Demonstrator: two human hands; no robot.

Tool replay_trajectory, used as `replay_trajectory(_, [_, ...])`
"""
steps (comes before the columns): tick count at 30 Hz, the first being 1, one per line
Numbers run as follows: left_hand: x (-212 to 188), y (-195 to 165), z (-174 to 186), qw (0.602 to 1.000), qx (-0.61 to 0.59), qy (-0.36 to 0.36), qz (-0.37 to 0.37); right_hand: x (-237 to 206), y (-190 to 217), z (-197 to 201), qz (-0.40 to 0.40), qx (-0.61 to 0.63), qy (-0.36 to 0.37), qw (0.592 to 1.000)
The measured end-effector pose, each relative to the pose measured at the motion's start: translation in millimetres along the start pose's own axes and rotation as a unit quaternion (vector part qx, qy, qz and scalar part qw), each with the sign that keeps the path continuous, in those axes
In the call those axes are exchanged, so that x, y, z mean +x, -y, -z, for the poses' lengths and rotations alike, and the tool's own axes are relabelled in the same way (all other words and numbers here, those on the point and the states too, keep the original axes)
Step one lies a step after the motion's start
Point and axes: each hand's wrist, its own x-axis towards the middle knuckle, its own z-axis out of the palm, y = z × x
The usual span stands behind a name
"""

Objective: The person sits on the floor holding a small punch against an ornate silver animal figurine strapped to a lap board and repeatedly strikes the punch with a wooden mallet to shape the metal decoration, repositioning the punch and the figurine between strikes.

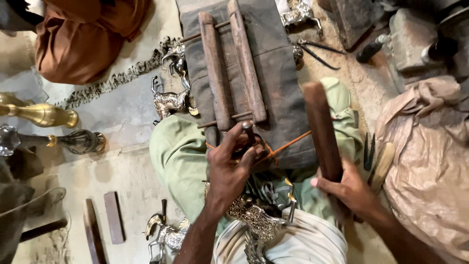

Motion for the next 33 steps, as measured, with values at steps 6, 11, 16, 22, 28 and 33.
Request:
replay_trajectory(6, [17.9, -8.4, -3.2, 0.986, 0.126, 0.070, -0.077, 12.4, 43.1, 32.5, 0.182, -0.272, -0.071, 0.942])
replay_trajectory(11, [29.8, -16.7, -7.3, 0.972, 0.189, 0.122, -0.072, 17.7, 71.2, 48.3, 0.149, -0.403, -0.108, 0.897])
replay_trajectory(16, [41.3, -16.9, -7.8, 0.951, 0.253, 0.160, -0.072, 27.6, 63.5, 67.9, 0.235, -0.360, -0.096, 0.898])
replay_trajectory(22, [50.1, 6.7, -4.4, 0.985, 0.129, 0.111, -0.036, 14.5, 21.5, 24.7, 0.059, -0.063, 0.139, 0.987])
replay_trajectory(28, [46.1, 30.4, 13.6, 0.980, -0.194, 0.007, 0.052, -46.5, -7.2, -61.7, 0.202, 0.142, 0.151, 0.957])
replay_trajectory(33, [37.1, 38.9, 21.5, 0.957, -0.265, -0.118, 0.028, -51.7, 9.7, -83.7, 0.083, 0.234, 0.133, 0.960])
